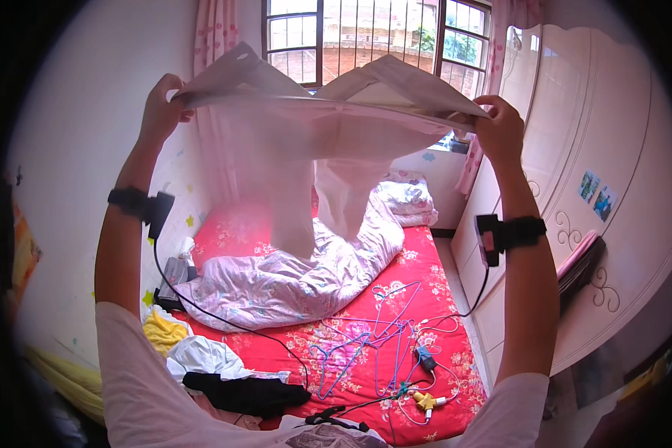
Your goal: Fold various pieces of clothing on a bed and hang up plastic clothes hangers.
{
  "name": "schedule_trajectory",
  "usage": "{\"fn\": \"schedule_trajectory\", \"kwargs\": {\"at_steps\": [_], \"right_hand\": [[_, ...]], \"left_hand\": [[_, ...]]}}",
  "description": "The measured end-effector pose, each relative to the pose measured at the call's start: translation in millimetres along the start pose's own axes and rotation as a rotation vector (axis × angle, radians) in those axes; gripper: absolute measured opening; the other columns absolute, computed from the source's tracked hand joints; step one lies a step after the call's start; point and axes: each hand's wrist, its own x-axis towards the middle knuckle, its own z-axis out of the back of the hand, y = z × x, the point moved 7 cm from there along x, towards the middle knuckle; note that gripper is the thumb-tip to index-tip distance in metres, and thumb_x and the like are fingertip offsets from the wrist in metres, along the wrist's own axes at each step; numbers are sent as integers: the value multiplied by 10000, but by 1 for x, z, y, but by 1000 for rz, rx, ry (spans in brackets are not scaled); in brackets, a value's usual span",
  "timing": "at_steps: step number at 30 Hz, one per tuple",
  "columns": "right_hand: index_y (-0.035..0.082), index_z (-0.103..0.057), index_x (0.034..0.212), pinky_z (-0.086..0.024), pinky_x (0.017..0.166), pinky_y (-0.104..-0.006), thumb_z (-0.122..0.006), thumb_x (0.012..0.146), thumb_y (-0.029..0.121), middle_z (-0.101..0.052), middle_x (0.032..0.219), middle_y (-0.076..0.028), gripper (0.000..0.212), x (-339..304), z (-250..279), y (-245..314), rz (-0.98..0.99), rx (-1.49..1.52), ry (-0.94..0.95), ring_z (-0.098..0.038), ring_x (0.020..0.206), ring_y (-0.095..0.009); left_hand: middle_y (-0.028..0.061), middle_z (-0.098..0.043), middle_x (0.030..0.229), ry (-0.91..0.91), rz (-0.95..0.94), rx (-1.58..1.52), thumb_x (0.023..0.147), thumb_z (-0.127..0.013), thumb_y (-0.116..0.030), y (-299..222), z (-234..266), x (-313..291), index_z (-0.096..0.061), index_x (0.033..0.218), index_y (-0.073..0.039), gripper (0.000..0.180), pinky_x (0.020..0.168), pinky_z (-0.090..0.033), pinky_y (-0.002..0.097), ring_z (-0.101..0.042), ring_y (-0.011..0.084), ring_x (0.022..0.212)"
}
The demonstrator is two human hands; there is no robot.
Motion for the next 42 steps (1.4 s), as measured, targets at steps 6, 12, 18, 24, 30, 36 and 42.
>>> {"fn": "schedule_trajectory", "kwargs": {"at_steps": [6, 12, 18, 24, 30, 36, 42], "right_hand": [[54, -659, 964, -370, 507, -292, -605, 712, 30, -489, 588, -64, 259, -112, -11, -75, -35, 209, 223, -434, 540, -116], [54, -672, 823, -467, 542, -331, -562, 738, -38, -580, 661, -116, 168, -400, -45, -114, -155, 309, 641, -608, 617, -235], [124, -669, 828, -485, 649, -384, -686, 638, 37, -549, 743, -70, 210, -712, -31, -146, -214, 18, 1172, -588, 770, -277], [90, -651, 919, -488, 750, -417, -633, 709, 90, -550, 912, -144, 211, -913, 19, -154, -444, -42, 1694, -582, 878, -332], [36, -601, 967, -489, 687, -362, -677, 741, 166, -551, 930, -123, 272, -866, -67, -152, -616, 35, 1203, -589, 808, -287], [64, -579, 1085, -468, 828, -425, -629, 730, 118, -600, 1031, -159, 363, -922, -95, -109, -584, 168, 1424, -581, 953, -346], [103, -650, 951, -493, 758, -369, -686, 699, 109, -587, 878, -106, 254, -953, -46, -35, -376, 452, 1721, -601, 887, -304]], "left_hand": [[121, -656, 972, 307, -145, -139, 837, -463, 22, 27, -14, -117, -650, 896, -22, 201, 908, -460, 332, -620, 232, 970], [158, -656, 887, 661, 108, -124, 527, -433, 155, 151, -60, -377, -674, 815, 17, 400, 804, -482, 333, -617, 304, 914], [148, -575, 917, 1001, 533, -124, 598, -471, 111, 245, -80, -702, -682, 825, -20, 336, 778, -489, 338, -589, 315, 905], [115, -493, 1264, 1486, 598, 476, 717, -625, -193, 236, -79, -929, -622, 1093, -118, 383, 882, -435, 470, -510, 402, 1045], [85, -439, 1320, 1396, 968, 527, 741, -651, -232, 237, -99, -897, -598, 1113, -125, 391, 865, -419, 516, -513, 395, 1043], [63, -389, 1384, 1044, 883, 455, 717, -701, -235, 231, -112, -888, -550, 1199, -131, 516, 904, -417, 481, -485, 370, 1092], [116, -552, 1199, 145, 1611, 76, 765, -733, -62, 282, -49, -946, -489, 1208, 9, 511, 831, -471, 315, -587, 216, 970]]}}
